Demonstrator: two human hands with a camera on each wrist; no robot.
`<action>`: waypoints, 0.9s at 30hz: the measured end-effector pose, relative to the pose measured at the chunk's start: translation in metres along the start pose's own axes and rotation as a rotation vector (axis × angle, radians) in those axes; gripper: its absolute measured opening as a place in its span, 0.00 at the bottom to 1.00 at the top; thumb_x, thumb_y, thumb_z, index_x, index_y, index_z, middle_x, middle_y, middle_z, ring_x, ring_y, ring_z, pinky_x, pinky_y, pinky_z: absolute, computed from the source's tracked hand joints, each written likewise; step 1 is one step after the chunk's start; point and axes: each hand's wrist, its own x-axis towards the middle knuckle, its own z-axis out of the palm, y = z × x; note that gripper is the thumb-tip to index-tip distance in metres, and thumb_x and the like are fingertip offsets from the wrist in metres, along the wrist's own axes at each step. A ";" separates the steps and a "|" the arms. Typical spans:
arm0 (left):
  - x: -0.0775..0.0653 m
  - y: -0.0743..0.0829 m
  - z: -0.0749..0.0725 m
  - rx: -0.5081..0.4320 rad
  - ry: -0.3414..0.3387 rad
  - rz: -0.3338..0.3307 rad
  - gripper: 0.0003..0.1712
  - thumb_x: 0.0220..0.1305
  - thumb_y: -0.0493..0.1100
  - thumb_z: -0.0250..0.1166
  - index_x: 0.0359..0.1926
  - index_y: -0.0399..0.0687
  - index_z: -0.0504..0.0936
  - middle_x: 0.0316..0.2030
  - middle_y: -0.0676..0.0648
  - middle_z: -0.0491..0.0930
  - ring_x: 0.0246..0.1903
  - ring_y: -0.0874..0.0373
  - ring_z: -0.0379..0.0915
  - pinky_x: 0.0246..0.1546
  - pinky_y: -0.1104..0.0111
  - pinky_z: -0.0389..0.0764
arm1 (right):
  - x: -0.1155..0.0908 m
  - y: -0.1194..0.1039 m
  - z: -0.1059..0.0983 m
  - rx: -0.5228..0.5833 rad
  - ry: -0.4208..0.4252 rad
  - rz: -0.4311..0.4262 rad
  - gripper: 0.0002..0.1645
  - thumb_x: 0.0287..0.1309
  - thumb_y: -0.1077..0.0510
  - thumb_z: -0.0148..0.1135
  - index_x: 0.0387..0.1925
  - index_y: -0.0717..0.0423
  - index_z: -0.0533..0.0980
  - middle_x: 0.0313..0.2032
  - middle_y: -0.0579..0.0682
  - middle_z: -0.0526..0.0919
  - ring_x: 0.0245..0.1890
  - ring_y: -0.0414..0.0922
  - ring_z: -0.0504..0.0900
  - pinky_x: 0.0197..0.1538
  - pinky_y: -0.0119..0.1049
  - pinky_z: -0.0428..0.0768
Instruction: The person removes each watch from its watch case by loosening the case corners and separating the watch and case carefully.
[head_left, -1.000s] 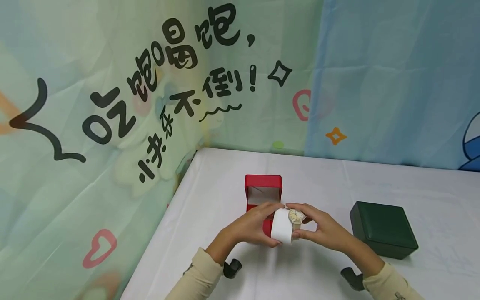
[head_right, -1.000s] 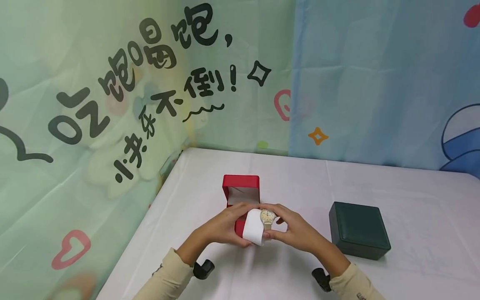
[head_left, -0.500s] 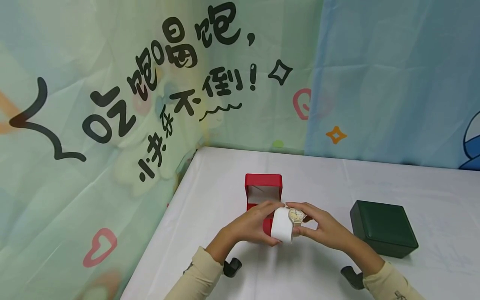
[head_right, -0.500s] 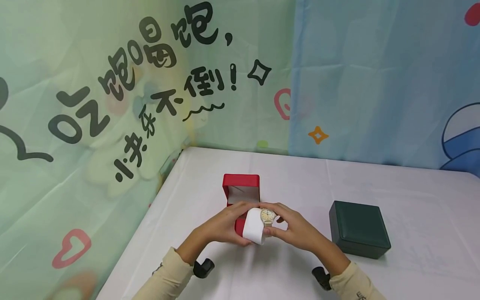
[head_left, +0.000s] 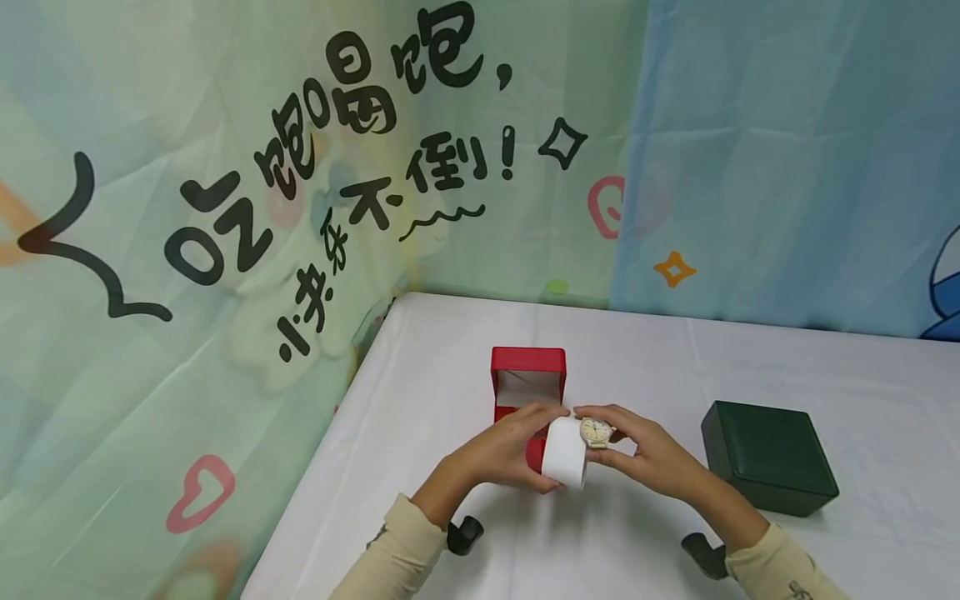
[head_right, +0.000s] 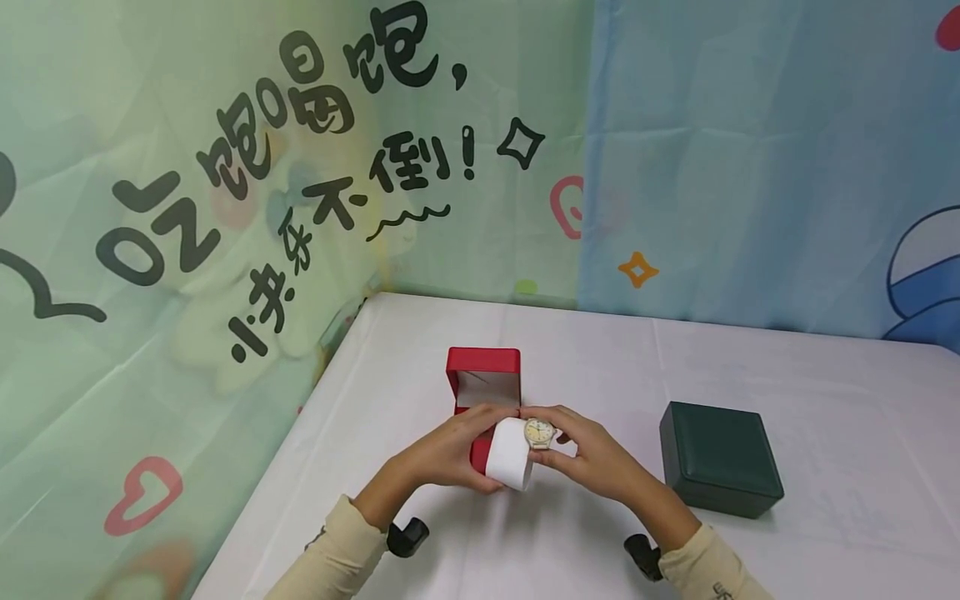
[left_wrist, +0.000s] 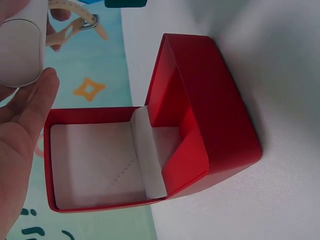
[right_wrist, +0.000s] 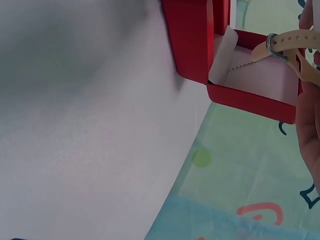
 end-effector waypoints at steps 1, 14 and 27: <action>0.000 0.000 0.000 0.000 -0.001 -0.003 0.45 0.47 0.46 0.75 0.66 0.48 0.64 0.61 0.47 0.69 0.58 0.58 0.67 0.57 0.72 0.72 | 0.000 0.000 0.000 0.002 0.005 0.003 0.29 0.50 0.63 0.69 0.55 0.59 0.73 0.47 0.56 0.80 0.41 0.27 0.73 0.39 0.31 0.80; -0.002 -0.013 0.007 0.039 0.002 0.010 0.43 0.47 0.45 0.75 0.64 0.46 0.66 0.58 0.48 0.70 0.55 0.59 0.68 0.56 0.74 0.72 | 0.003 0.017 0.008 -0.111 0.115 0.054 0.25 0.45 0.64 0.70 0.49 0.58 0.77 0.41 0.52 0.82 0.36 0.32 0.67 0.29 0.27 0.70; -0.008 -0.022 0.007 0.028 0.000 -0.040 0.45 0.46 0.44 0.75 0.65 0.44 0.65 0.61 0.46 0.69 0.59 0.57 0.67 0.59 0.72 0.71 | 0.013 0.052 0.022 -0.184 0.114 0.158 0.28 0.43 0.71 0.69 0.51 0.63 0.77 0.43 0.58 0.81 0.38 0.49 0.79 0.33 0.29 0.80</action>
